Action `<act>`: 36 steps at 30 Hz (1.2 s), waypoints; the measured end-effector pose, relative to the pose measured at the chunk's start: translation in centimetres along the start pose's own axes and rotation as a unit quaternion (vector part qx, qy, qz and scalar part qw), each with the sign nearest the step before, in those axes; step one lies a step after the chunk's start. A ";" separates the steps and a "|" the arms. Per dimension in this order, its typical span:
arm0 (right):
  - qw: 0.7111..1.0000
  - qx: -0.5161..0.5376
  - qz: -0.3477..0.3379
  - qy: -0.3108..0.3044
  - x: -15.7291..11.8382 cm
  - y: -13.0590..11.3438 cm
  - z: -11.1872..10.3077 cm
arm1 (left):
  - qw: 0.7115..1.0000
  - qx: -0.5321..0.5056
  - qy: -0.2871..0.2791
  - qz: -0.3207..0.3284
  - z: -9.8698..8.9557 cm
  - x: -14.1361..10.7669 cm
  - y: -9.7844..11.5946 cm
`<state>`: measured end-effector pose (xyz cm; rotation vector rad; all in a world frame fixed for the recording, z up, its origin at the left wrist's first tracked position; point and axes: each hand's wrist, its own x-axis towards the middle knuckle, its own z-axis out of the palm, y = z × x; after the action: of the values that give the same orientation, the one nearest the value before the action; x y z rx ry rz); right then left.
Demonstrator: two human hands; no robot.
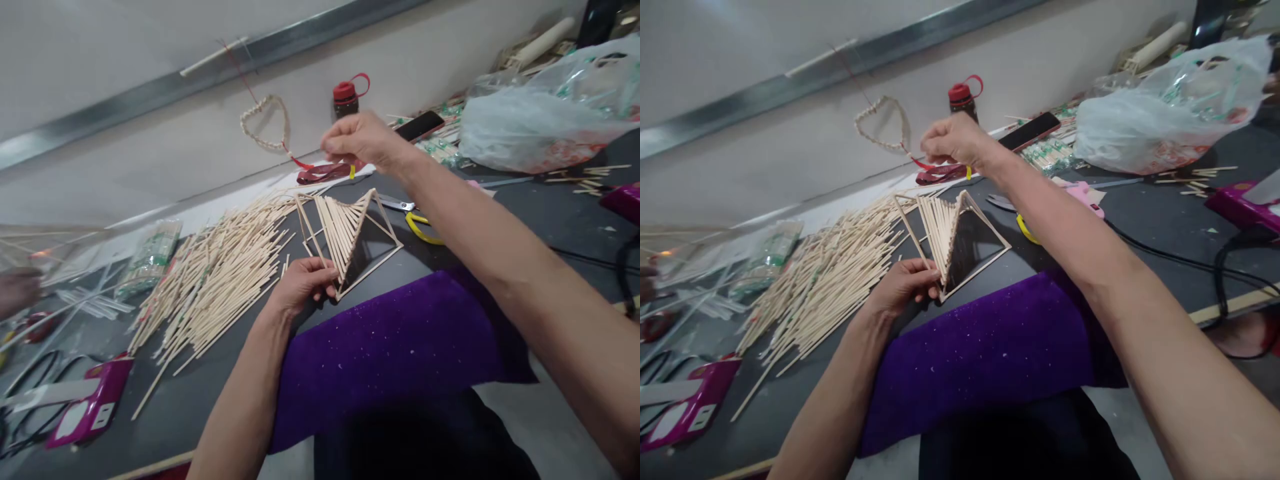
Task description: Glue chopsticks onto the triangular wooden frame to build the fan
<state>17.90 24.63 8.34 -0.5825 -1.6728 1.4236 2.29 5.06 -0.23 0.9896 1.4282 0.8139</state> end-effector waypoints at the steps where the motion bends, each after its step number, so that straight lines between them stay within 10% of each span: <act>1: 0.999 -0.011 -0.022 0.027 -0.1 -0.8 -0.8 | 1.000 0.002 -0.001 0.003 0.0 0.0 0.0; 8: 0.969 -0.098 -0.146 0.174 -6.4 -5.8 -9.0 | 1.000 0.009 -0.002 0.022 0.1 0.0 0.2; 18: 0.937 -0.271 0.092 0.202 -18.6 -1.9 -15.2 | 0.999 0.008 -0.014 0.046 0.6 0.2 0.5; 26: 0.824 -0.496 0.200 0.188 -18.2 2.4 -16.5 | 0.997 0.007 0.001 0.071 0.6 0.4 0.3; 36: 0.848 -0.382 0.304 0.208 -16.6 2.5 -16.2 | 0.997 0.014 0.000 0.082 0.6 0.3 0.4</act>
<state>39.79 21.26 0.97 -1.8641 -1.7150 0.8424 2.94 5.50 -0.06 1.1399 1.3735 0.9159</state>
